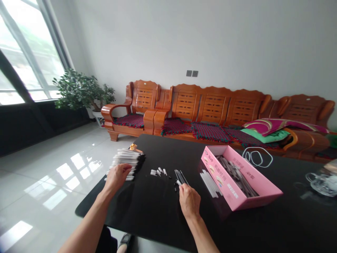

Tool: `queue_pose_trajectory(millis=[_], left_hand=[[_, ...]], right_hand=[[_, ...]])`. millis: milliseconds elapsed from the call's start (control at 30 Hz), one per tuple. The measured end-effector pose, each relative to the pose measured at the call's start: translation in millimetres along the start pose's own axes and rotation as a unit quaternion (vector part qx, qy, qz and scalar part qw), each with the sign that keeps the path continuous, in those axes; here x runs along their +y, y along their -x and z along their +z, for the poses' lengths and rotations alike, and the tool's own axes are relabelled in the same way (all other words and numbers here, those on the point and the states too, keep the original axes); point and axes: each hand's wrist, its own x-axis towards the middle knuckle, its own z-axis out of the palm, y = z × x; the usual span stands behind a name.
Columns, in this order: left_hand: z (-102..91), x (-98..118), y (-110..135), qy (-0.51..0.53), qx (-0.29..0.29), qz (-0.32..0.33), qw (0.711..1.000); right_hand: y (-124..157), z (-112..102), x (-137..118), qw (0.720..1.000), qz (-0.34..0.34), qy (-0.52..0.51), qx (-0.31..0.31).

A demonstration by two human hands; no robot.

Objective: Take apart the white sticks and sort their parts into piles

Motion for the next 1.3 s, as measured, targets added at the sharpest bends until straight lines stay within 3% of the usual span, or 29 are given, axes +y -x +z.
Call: queue_pose_trajectory(millis=[267,500,800,900,1133,1300], left_hand=[[2.4,-7.0,2.5,-0.066,-0.059,-0.026,0.996],[13.2,-15.5,2.2,-0.088,-0.080,-0.025,0.993],[14.9,-20.2,3.9,-0.097,-0.093,-0.017,0.991],[15.5,-19.9,5.3,-0.095,-0.101,-0.017,0.990],[23.0,-14.9,8.6,-0.092,-0.117,0.028,0.988],[26.2,-11.9,8.7,-0.099,-0.125,0.044,0.986]], right_hand=[[-5.7,-5.3,6.7,1.000,0.017,0.018,-0.004],[-4.9,-8.0,5.9,1.000,0.021,0.017,-0.011],[-12.5,-19.4,23.8,0.997,0.066,0.012,-0.021],[-8.8,-14.4,15.1,0.999,0.040,-0.008,-0.029],[4.5,17.0,-27.3,0.993,-0.112,-0.007,-0.043],[-18.6,27.4,-55.5,0.993,-0.098,0.032,-0.049]])
